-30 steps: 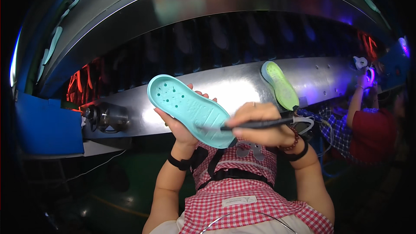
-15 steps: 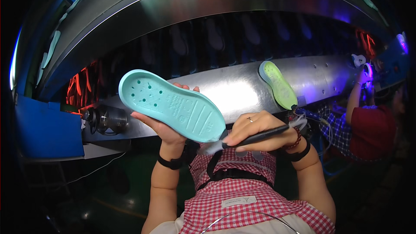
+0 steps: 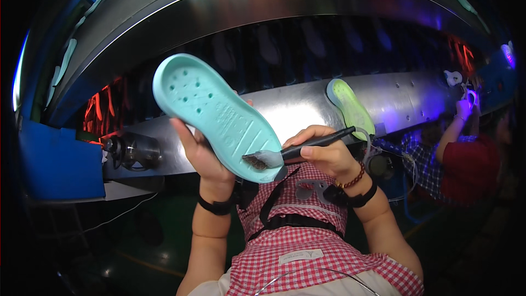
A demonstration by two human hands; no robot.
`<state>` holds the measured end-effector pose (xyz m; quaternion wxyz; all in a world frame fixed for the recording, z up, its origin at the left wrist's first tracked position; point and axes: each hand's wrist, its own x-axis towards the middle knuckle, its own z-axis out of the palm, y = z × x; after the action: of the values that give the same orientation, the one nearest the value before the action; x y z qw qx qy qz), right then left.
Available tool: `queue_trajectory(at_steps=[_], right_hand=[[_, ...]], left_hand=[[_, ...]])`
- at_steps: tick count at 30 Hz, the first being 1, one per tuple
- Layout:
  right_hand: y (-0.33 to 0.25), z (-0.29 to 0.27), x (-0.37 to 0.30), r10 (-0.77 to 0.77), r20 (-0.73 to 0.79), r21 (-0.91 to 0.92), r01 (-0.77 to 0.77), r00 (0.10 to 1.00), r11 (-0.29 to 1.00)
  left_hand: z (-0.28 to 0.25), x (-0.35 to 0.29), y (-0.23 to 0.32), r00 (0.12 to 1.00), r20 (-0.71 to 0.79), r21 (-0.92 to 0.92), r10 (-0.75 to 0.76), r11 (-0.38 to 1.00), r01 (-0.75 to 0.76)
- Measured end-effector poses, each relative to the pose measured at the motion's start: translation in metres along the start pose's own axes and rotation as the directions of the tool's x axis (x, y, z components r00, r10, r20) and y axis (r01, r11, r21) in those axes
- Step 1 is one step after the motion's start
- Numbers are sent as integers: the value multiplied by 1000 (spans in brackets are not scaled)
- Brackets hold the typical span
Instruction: Applying glue or primer to the bottom surface of light blue shoe soles using a brush.
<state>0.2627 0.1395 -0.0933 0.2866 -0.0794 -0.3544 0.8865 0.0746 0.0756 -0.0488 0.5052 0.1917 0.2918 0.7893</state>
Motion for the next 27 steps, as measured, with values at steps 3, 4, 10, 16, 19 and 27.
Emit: queue_trajectory(at_steps=[3,4,10,16,19,27], right_hand=[[8,17,-2,1,-81,119,9,997,993],[13,21,-1,-27,-111,144,43,993,989],[-1,30,-16,-121,-23,-495,94,992,864],[-12,37,-1,-180,235,-722,295,955,625],[-15,33,1,-163,214,-579,259,963,773],[-37,28,14,-195,263,-750,327,945,574]], left_hand=[[4,-26,-20,999,-26,-175,-37,984,32],[8,-31,-27,999,26,-258,-34,965,40],[-11,-25,-28,992,84,-201,-95,973,110],[-13,-20,-25,988,137,-205,-73,974,100],[-9,-21,-23,983,169,-311,-75,942,125],[-17,-11,-16,994,46,40,-94,995,93]])
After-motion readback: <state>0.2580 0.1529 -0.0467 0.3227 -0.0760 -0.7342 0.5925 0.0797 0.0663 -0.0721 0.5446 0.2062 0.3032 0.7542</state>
